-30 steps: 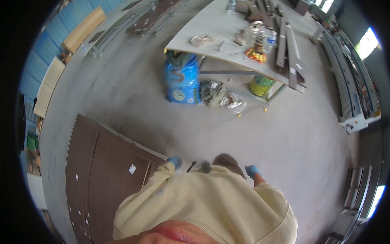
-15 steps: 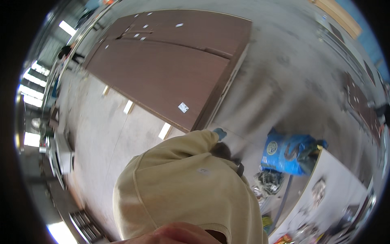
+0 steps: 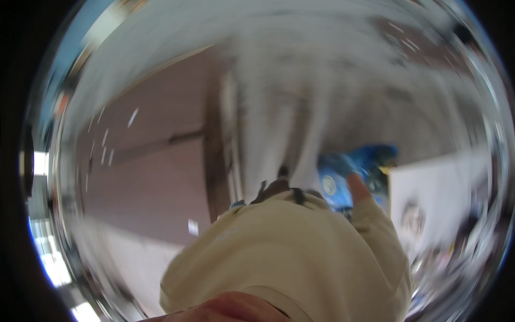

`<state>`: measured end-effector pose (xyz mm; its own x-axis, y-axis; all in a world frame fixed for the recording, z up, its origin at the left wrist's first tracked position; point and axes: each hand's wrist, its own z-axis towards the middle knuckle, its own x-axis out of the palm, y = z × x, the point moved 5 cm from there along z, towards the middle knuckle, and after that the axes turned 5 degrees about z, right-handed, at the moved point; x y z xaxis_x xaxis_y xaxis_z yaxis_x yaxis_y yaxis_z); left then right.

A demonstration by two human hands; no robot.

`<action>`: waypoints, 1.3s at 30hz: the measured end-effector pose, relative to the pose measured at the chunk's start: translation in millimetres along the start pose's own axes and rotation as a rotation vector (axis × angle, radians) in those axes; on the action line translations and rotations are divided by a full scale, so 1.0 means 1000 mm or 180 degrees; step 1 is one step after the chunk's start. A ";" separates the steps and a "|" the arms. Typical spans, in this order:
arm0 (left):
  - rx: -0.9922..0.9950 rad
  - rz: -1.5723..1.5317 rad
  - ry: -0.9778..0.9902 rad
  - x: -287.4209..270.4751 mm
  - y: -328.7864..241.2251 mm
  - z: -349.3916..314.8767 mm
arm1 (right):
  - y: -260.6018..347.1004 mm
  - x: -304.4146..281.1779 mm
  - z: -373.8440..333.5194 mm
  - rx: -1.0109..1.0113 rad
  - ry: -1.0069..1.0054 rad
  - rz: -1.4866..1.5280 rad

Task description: The person repeatedly picks up large brown boards from a table, carries them across the workshop floor, and places them onto a growing stack. The person handles each board with both hands and aligns it with the stack before setting it down.

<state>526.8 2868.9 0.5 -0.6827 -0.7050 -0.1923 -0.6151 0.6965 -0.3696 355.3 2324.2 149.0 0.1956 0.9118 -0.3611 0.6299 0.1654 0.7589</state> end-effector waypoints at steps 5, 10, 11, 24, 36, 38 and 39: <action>0.0918 0.1190 0.1799 0.040 -0.261 0.087 | 0.030 -0.004 0.003 -0.0357 0.0124 -0.1238; 0.0342 0.0046 0.0180 0.091 -0.456 0.137 | 0.005 -0.110 0.012 0.0456 -0.0809 -0.0635; 0.0342 0.0116 0.0141 0.108 -0.489 0.143 | -0.001 -0.133 0.017 0.0578 -0.0934 -0.0531; 0.1566 0.5041 0.1141 0.433 -0.751 0.162 | -0.139 -0.502 0.006 0.1345 -0.4272 -0.0807; 0.0522 0.3586 0.0604 0.776 -0.992 0.238 | -0.335 -0.725 -0.055 0.3162 -0.5379 -0.0327; 0.0718 0.3786 0.0761 0.891 -1.022 0.242 | -0.350 -0.761 -0.080 0.3122 -0.5637 -0.0430; 0.0871 0.3953 0.0842 0.953 -1.037 0.239 | -0.361 -0.776 -0.087 0.3321 -0.5633 -0.0147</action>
<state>608.3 1443.3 -17.0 -0.8105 0.4576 -0.3655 0.5597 0.7890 -0.2534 -88.9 1589.4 202.8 0.1272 -0.4694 -0.8738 0.6290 -0.6430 0.4369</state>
